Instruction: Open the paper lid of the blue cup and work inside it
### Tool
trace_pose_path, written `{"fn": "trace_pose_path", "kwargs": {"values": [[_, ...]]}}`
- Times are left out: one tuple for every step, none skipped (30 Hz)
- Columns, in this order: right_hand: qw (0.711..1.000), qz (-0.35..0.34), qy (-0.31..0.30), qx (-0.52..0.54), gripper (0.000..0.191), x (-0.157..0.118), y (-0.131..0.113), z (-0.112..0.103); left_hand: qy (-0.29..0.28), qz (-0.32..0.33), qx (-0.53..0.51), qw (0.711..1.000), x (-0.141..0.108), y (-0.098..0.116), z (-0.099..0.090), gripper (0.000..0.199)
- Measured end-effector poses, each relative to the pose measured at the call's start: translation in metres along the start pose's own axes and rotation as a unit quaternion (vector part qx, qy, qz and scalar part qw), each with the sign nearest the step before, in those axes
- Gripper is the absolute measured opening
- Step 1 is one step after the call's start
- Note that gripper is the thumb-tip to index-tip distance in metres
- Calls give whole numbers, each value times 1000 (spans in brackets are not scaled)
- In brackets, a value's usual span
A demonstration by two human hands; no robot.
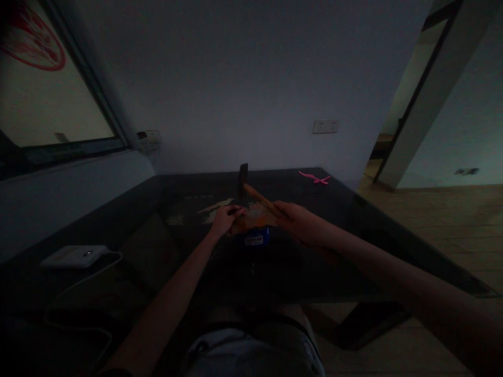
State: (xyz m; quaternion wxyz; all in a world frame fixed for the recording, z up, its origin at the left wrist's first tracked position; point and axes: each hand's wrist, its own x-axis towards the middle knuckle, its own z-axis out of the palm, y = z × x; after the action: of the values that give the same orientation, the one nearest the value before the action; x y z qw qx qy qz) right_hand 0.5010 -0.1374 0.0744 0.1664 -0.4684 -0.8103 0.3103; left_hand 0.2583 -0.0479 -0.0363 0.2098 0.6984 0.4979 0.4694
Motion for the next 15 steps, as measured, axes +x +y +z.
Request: {"fn": "trace_pose_path", "kwargs": {"values": [[1000, -6, 2, -14, 43, 1, 1, 1, -2, -1, 1, 1000, 0, 0, 0, 15], [999, -15, 6, -31, 43, 2, 1, 2, -3, -2, 3, 1000, 0, 0, -1, 15], [999, -23, 9, -46, 43, 3, 2, 3, -4, -3, 5, 1000, -1, 0, -1, 16], [998, -25, 9, -56, 43, 3, 1, 3, -5, -4, 6, 1000, -1, 0, -1, 16], [998, -20, 4, -59, 44, 3, 0, 2, -6, -5, 6, 1000, -1, 0, -2, 16], [998, -10, -4, -56, 44, 2, -2, 1, -7, -5, 7, 1000, -1, 0, -2, 17], [999, 0, -13, -49, 45, 0, -4, -1, -7, -5, 6, 1000, 0, 0, -2, 17], [999, 8, -18, -40, 46, -1, -6, -3, -7, -5, 5, 1000, 0, 0, -2, 17], [999, 10, -20, -31, 47, -3, -8, -4, -8, -4, 4, 1000, 0, -1, -2, 17], [999, 8, -19, -25, 47, -3, -9, -5, -8, -4, 3, 1000, 0, -1, -1, 17], [1000, 6, -15, -24, 46, -3, -9, -5, -9, -5, 2, 1000, 0, -1, -1, 17], [1000, 0, -10, -28, 45, -3, -9, -4, -9, -7, 2, 1000, 0, -1, 0, 17], [999, -8, -5, -37, 43, -1, -8, -2, -10, -10, 2, 1000, 1, -1, 0, 17], [999, -16, 2, -50, 42, 0, -6, -1, -9, -14, 3, 1000, 1, -1, 0, 17], [998, -23, 8, -64, 41, 1, -5, 1, -8, -17, 5, 1000, 1, -1, 0, 17]]}}
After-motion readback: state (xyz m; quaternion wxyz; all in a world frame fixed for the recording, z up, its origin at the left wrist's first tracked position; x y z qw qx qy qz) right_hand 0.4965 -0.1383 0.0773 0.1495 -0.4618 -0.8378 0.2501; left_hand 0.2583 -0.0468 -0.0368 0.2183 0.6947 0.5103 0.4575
